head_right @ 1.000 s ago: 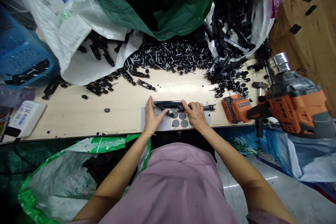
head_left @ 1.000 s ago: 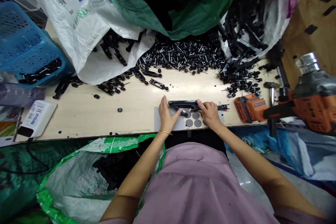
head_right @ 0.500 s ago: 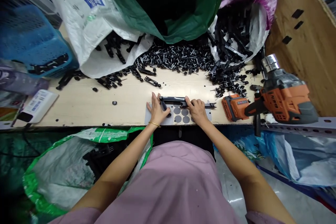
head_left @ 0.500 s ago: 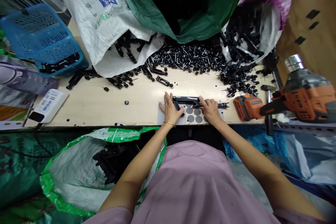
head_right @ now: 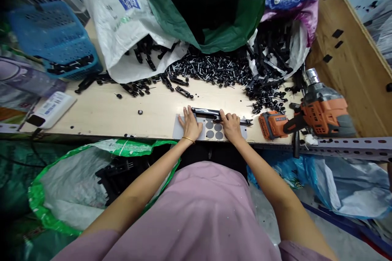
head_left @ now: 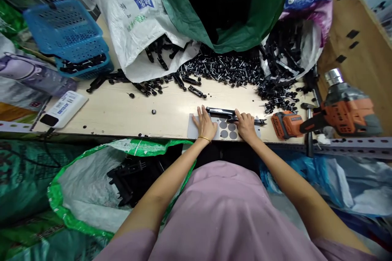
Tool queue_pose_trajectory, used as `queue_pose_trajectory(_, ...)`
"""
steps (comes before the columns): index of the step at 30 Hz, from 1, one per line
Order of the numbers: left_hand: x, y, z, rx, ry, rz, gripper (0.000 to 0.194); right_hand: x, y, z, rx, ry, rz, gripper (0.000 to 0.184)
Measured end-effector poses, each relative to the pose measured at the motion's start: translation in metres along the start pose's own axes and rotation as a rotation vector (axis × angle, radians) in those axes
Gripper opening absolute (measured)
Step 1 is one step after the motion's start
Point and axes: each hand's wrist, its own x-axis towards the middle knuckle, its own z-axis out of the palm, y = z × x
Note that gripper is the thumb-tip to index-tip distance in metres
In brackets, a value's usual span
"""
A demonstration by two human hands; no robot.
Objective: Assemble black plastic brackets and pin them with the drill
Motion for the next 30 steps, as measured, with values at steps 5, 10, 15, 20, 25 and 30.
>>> queue_pose_trajectory(5,0.008,0.023,0.012,-0.042,0.044,-0.120,0.091,-0.002,-0.023,0.005,-0.051,0.060,0.198,0.052)
queue_pose_trajectory(10,0.020,0.003,0.003,0.000,-0.057,0.027,0.091,0.001,0.004,0.000,0.016,-0.022,-0.004,0.051)
queue_pose_trajectory(15,0.015,-0.007,-0.003,0.001,-0.133,0.057,0.093,0.008,0.025,-0.006,0.079,-0.034,-0.126,0.049)
queue_pose_trajectory(20,0.013,-0.003,-0.048,-0.063,-0.072,0.127,0.090,0.005,0.024,-0.014,0.234,-0.047,-0.181,0.049)
queue_pose_trajectory(25,0.043,0.014,-0.093,-0.245,-0.721,0.403,0.059,0.008,0.020,-0.054,0.362,-0.124,-0.492,0.045)
queue_pose_trajectory(30,0.025,0.035,-0.072,-0.684,-1.132,0.027,0.072,0.015,0.011,-0.094,0.621,0.091,-0.397,0.038)
